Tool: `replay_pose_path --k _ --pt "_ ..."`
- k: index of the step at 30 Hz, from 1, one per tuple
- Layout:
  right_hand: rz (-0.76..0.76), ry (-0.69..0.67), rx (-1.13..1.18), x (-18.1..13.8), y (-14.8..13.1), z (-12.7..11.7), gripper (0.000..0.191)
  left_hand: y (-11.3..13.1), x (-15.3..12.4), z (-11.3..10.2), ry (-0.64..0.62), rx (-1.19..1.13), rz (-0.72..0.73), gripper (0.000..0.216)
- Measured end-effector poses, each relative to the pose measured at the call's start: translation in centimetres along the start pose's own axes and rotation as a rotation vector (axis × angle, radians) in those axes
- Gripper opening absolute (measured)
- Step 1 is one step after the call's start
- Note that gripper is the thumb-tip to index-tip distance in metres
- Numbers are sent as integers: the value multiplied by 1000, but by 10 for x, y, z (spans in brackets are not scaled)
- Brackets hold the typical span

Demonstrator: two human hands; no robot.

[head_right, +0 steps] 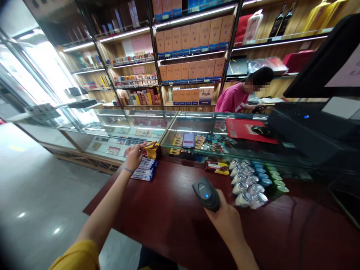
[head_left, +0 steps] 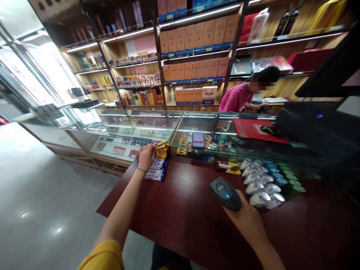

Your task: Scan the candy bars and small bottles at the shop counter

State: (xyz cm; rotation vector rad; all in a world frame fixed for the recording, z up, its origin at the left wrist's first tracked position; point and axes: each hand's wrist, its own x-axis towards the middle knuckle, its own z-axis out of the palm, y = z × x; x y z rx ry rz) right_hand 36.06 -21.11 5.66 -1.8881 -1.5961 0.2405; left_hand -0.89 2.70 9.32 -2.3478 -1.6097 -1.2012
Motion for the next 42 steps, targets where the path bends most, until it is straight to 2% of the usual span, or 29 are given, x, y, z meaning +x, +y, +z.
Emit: replay_pose_path --k 3,6,14,20,28,31,34,37,42 --pt "-7 11 5 0 2 2 34 -17 13 0 -105 119 112 25" --pt "1 19 14 -1 5 4 34 -28 19 6 -159 170 175 29" --pt "12 28 4 -3 -3 4 30 -44 26 12 -260 126 205 25" --pt "21 30 13 -4 -6 2 30 -42 28 17 -285 103 218 34" --pt "40 22 30 -5 -4 -6 30 -36 26 19 -234 92 181 27" --pt "69 36 6 -7 8 -8 31 -24 25 22 -170 66 191 29" --pt "82 79 -35 -10 23 -12 35 0 22 33 -83 16 206 28" --pt "98 130 -67 -14 36 -19 40 38 15 54 -63 -96 241 27" --pt "147 150 -92 -20 51 -35 46 117 -4 101 -172 -334 290 27"
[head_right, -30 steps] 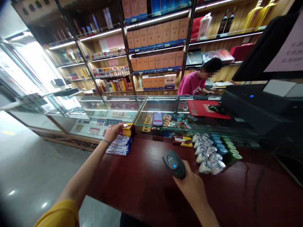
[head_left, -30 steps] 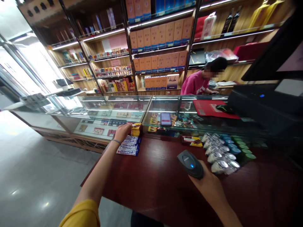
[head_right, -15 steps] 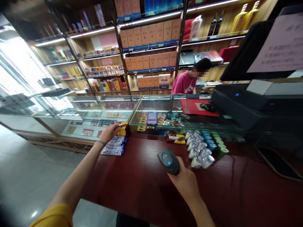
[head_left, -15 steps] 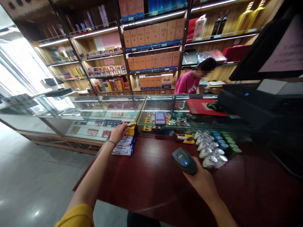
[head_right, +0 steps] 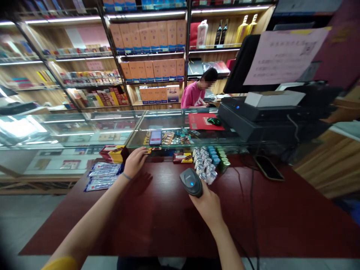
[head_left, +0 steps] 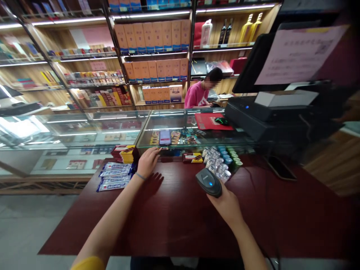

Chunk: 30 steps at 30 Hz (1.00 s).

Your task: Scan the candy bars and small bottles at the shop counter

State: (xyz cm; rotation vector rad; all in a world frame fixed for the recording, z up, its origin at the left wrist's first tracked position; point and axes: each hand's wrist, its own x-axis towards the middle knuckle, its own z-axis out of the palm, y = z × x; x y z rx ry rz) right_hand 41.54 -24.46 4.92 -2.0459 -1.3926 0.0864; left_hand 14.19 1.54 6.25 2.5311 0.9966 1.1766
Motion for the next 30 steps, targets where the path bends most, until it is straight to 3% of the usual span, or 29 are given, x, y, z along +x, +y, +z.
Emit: replay_pose_path --k 4,8,14,21,27,30 --pt "23 14 -4 -1 13 -12 48 40 7 59 -83 -166 -13 30" --pt "39 12 -18 -2 25 -24 47 64 11 114 -185 -229 -26 41" --pt "54 19 -39 -4 36 -37 34 84 14 173 -332 -49 5 55" --pt "87 32 -7 -5 42 -42 32 96 25 193 -416 198 39 49" --pt "77 42 -21 -5 42 -41 27 93 29 188 -426 121 104 31" --pt "86 57 -45 -6 40 -41 29 90 27 172 -346 -38 116 29"
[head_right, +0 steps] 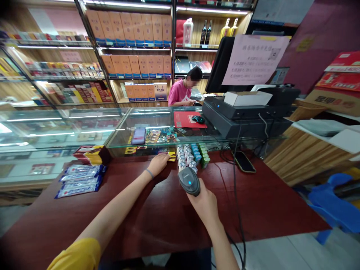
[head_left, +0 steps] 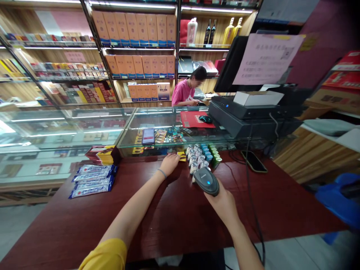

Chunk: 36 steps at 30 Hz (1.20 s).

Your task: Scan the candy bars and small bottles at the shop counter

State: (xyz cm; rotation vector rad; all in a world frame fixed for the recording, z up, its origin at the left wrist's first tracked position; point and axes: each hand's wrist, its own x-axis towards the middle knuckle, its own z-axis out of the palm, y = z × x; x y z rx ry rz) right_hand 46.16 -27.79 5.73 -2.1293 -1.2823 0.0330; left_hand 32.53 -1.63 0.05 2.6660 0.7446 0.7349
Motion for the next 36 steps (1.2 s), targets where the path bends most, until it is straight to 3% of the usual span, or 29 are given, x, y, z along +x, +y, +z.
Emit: replay_pose_path --k 3,8,13,17,25,31,36 --pt "4 6 7 -2 -4 -1 27 1 -16 -20 206 -196 -53 30" --pt "-6 10 29 -7 -16 2 29 2 -59 -46 541 -635 -396 22" --pt "-19 -20 82 -15 -30 15 37 -13 -103 -58 714 -1313 -720 30" --pt "-69 -41 117 -21 -46 29 46 -24 -125 -63 834 -1641 -771 33" --pt "-222 -177 116 -32 -84 54 44 -38 -128 -58 961 -1841 -787 33" --pt "-297 -214 93 -37 -89 61 23 -43 -129 -52 909 -1774 -754 27" --pt "-260 -242 145 -35 -91 59 24 -42 -128 -53 865 -1687 -789 30"
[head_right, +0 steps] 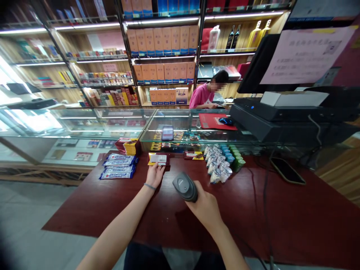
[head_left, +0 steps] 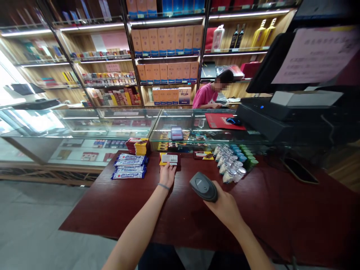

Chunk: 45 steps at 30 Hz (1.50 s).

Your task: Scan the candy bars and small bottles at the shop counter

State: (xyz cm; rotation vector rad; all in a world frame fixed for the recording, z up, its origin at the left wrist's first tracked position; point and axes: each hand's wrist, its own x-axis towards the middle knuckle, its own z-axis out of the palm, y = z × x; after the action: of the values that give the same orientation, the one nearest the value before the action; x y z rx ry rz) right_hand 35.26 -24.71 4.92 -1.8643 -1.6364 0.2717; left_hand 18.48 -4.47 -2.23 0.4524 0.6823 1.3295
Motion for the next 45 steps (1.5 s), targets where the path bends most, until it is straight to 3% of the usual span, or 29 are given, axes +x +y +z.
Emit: replay_pose_path --k 7,11,16,20,23,26,30,37,42,45 --pt "68 39 -1 25 10 -9 34 14 -7 10 -20 58 134 36" --pt "46 107 9 49 14 -15 33 36 -5 16 17 122 308 35" --pt "36 148 -6 71 21 -19 39 91 11 8 176 325 690 33" --pt "2 177 41 76 26 -19 41 153 24 -8 268 700 939 30" --pt "-14 173 70 73 25 -18 38 192 31 -18 123 1053 1053 27" --pt "-41 172 102 69 21 -17 31 213 38 -26 -25 1356 1048 29" --pt "-49 176 62 66 20 -15 32 219 49 -35 -84 1551 1015 29" --pt "-55 155 123 63 23 -16 31 220 57 -40 -192 1656 942 37" --pt "-42 148 143 62 23 -17 28 216 53 -38 -138 1646 904 38" --pt "-82 162 159 62 26 -20 28 204 49 -34 -83 1616 959 41"
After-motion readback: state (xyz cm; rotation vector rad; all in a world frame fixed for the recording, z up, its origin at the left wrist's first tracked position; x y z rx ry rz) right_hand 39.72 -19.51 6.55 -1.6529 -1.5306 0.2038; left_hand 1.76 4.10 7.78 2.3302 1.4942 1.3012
